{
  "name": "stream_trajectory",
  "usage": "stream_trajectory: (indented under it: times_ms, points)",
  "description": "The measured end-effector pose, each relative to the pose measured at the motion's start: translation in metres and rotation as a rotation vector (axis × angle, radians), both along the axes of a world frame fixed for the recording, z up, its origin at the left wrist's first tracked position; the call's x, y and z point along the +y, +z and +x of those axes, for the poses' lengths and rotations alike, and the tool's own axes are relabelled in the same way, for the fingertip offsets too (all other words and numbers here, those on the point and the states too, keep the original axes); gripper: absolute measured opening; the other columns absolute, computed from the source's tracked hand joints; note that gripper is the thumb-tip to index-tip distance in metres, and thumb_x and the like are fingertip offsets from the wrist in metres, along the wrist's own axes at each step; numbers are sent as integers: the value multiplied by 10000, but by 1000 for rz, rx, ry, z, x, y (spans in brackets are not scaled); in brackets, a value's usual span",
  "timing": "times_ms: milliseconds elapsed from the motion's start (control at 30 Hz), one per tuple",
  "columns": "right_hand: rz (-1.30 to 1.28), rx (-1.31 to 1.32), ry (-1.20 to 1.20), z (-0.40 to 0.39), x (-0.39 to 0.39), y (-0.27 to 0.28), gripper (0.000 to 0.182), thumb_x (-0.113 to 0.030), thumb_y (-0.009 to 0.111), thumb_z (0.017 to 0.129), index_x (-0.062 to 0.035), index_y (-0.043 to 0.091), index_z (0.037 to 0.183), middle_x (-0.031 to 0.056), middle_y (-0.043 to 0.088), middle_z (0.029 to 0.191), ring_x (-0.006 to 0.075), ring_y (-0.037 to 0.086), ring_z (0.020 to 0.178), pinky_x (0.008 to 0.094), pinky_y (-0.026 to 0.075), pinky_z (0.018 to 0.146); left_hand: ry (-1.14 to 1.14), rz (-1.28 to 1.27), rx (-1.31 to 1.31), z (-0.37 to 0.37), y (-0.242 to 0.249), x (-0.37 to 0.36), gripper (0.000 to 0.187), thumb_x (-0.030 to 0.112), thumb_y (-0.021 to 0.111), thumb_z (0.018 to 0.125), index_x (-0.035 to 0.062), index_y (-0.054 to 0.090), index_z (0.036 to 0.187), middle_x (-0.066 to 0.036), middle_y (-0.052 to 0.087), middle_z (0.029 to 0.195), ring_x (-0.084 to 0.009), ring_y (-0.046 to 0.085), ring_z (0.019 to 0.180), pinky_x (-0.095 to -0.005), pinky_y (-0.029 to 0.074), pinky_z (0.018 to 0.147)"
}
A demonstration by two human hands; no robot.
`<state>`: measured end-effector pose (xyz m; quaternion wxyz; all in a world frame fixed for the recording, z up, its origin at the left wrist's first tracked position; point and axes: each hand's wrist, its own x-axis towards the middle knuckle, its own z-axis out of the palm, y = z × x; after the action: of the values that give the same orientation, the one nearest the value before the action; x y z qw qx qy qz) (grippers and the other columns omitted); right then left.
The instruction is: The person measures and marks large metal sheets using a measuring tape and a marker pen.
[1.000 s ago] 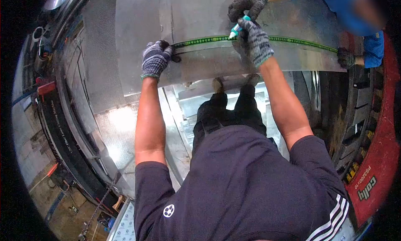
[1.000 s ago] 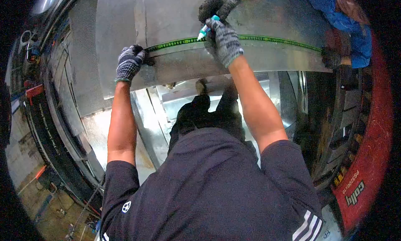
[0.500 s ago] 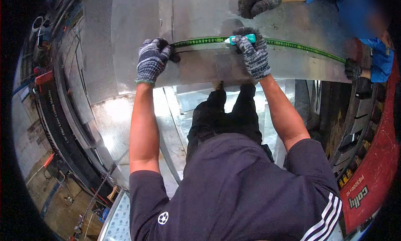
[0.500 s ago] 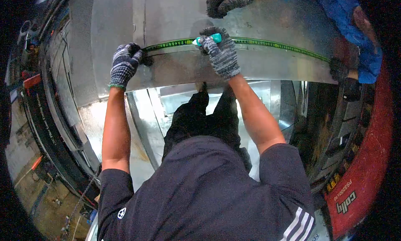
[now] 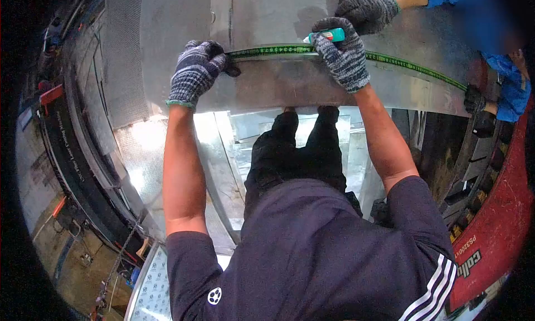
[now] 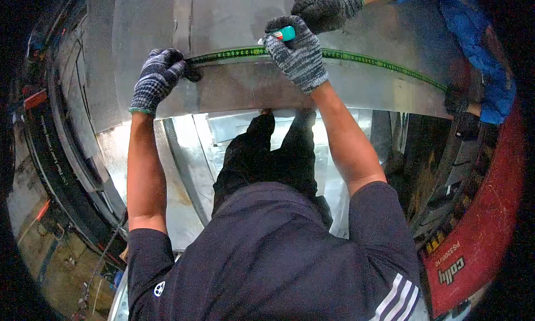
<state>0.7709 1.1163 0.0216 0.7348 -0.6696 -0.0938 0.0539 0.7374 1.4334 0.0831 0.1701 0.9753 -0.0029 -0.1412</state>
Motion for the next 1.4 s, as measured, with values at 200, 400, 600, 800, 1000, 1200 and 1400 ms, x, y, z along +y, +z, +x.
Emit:
stream_trajectory:
  times_ms: [200,400,600,800,1000,1200,1400]
  points:
    - [-102,-74,-10,-3,0,-12,230,-20,697,869,-50,609,1079,52,685,1024,119,653,933,281,544,839,-11,-10,12,1,-7,6,244,313,654,862,94,734,936,-166,681,931,-352,585,999,-447,469,909]
    - [-72,-55,-47,-3,1,-13,233,-13,697,867,-50,615,1081,51,682,1010,123,653,935,282,543,845,-3,-10,78,2,-4,5,299,368,652,890,92,734,968,-179,670,953,-341,591,1003,-434,472,918]
    - [-172,-91,-11,-7,-1,-3,241,-29,703,868,-46,623,1095,59,692,1008,127,665,898,283,558,805,13,98,172,8,6,-1,353,413,640,893,91,725,1009,-198,668,976,-349,613,1011,-439,481,912]
    - [-139,-90,-21,-3,-3,-4,231,-73,735,854,-43,657,1069,50,705,959,119,671,879,278,561,783,32,85,191,11,11,-7,380,427,646,884,75,717,1008,-203,674,980,-354,641,979,-439,490,888]
    - [-181,-116,-25,0,-4,-3,255,-117,766,834,-48,668,1059,53,713,954,127,678,857,287,559,775,57,40,221,15,13,-8,395,431,654,878,67,716,1016,-199,676,988,-351,646,972,-437,493,869]
    - [-246,-161,-27,3,-5,-3,253,-134,767,834,-50,673,1053,68,722,969,149,689,849,294,560,783,90,28,220,16,13,-9,387,428,667,867,72,717,1010,-186,683,978,-348,648,969,-437,496,864]
    - [-336,-131,-40,5,-8,0,251,-161,777,827,-59,683,1036,71,728,967,160,697,876,303,558,801,63,43,176,17,20,-15,374,421,671,862,70,719,980,-184,687,978,-341,655,953,-435,499,855]
